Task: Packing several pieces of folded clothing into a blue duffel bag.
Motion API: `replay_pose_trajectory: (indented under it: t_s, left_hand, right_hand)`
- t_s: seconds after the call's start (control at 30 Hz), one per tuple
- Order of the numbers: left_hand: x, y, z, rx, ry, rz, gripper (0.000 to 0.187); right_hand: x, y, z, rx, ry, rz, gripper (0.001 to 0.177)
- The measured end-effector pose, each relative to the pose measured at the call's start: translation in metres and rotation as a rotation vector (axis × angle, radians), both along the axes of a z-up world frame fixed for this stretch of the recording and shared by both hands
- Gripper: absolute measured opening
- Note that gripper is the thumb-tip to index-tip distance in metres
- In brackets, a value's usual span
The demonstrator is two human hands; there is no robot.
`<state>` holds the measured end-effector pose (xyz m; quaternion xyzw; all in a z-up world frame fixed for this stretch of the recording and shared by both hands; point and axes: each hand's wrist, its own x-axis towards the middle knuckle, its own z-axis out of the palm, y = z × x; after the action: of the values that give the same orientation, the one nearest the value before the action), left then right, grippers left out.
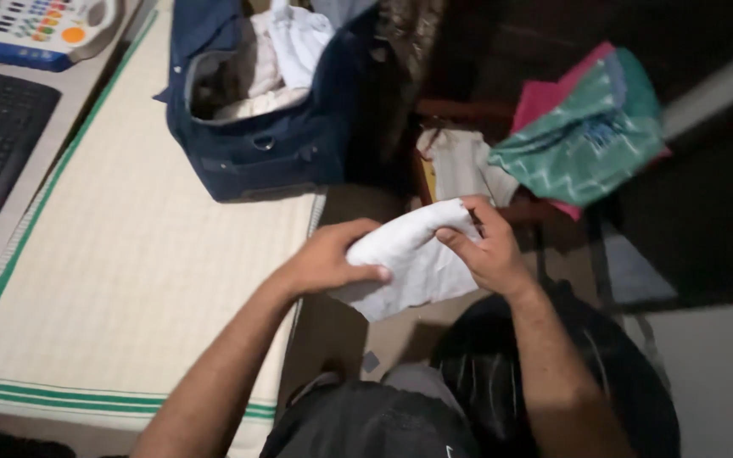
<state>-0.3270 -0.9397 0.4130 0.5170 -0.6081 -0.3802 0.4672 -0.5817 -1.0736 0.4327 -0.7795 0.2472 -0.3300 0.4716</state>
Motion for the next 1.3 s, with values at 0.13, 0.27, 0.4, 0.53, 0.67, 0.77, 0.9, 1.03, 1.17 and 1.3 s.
replay_pose_trajectory:
  t_s: [0.13, 0.27, 0.4, 0.53, 0.67, 0.77, 0.9, 1.03, 1.17, 1.3]
  left_hand:
    - [-0.003, -0.054, 0.006, -0.075, -0.15, 0.11, 0.051]
    - [0.009, -0.103, 0.012, -0.035, -0.058, 0.287, 0.046]
    - [0.028, -0.155, 0.005, -0.177, 0.054, 0.43, 0.046]
    - [0.046, -0.2, 0.004, -0.281, 0.25, 0.637, 0.045]
    - [0.064, -0.221, 0.007, -0.329, 0.332, 0.714, 0.048]
    - [0.094, -0.218, 0.025, -0.024, 0.179, 0.913, 0.046]
    - [0.162, -0.206, 0.004, 0.098, 0.101, 1.092, 0.037]
    - [0.238, -0.19, -0.04, -0.007, -1.016, 1.2, 0.014]
    - [0.309, -0.19, -0.109, 0.427, -1.356, 0.938, 0.009]
    - [0.333, -0.172, -0.081, 0.65, -1.123, 0.991, 0.03]
  right_hand:
    - [0.042, -0.06, 0.022, -0.117, 0.113, 0.17, 0.031]
    - [0.086, -0.132, 0.018, -0.232, 0.063, 0.189, 0.041]
    - [0.129, -0.206, -0.006, -0.133, -0.144, 0.282, 0.063]
    - [0.168, -0.275, -0.041, 0.413, -0.154, 0.562, 0.081]
    - [0.212, -0.297, -0.037, 0.831, -0.004, 0.712, 0.079]
    - [0.255, -0.299, -0.023, 0.902, 0.0, 0.697, 0.07]
    - [0.307, -0.319, -0.039, 0.926, -0.003, 0.64, 0.061]
    - [0.352, -0.33, -0.042, 0.892, -0.064, 0.565, 0.059]
    - [0.392, -0.336, -0.036, 0.795, -0.09, 0.604, 0.062]
    - [0.429, -0.334, -0.049, 0.697, -0.03, 0.617, 0.06]
